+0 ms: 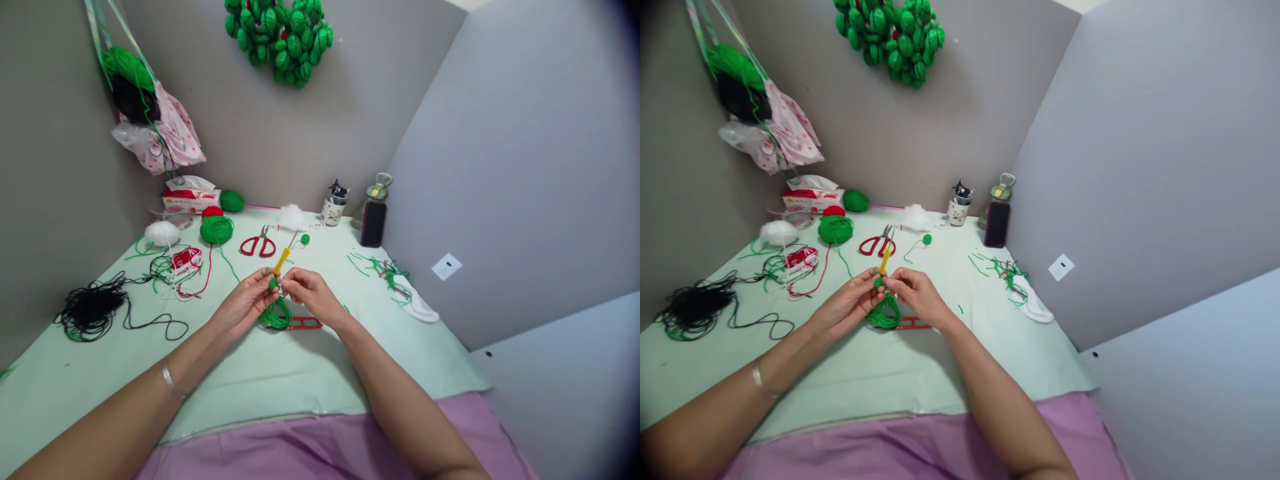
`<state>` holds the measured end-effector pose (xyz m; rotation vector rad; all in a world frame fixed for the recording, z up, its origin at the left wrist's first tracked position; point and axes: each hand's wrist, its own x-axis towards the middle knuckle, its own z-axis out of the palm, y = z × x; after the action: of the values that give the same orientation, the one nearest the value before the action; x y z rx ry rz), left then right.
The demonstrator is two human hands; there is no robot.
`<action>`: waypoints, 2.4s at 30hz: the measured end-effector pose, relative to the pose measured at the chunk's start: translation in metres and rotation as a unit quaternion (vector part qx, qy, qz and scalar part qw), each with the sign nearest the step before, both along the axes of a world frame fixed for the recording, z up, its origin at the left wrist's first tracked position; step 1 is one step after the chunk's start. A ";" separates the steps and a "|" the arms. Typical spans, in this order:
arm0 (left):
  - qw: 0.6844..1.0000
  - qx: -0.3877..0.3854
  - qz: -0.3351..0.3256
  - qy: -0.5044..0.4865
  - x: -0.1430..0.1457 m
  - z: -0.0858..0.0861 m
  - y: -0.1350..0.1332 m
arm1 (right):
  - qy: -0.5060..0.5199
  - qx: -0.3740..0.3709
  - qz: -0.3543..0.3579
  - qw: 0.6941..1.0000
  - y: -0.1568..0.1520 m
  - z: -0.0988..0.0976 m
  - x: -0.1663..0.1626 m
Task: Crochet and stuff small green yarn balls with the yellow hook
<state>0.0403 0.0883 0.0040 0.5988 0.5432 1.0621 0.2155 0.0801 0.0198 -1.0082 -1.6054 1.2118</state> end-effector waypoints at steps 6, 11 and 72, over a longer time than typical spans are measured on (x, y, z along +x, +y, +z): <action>1.000 -0.008 -0.013 -0.008 -0.003 -0.003 0.004 | -0.056 0.021 0.012 0.998 0.003 -0.001 0.001; 1.000 -0.016 -0.014 -0.005 -0.001 -0.006 0.005 | -0.143 0.062 -0.058 0.986 0.000 -0.005 -0.002; 0.987 0.071 -0.130 0.068 -0.010 -0.023 -0.002 | 0.156 -0.075 0.069 0.982 0.008 -0.020 -0.001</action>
<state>0.0304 0.0863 -0.0187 0.8496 0.4947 0.8197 0.2140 0.0881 -0.0003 -0.7622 -1.3692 1.5223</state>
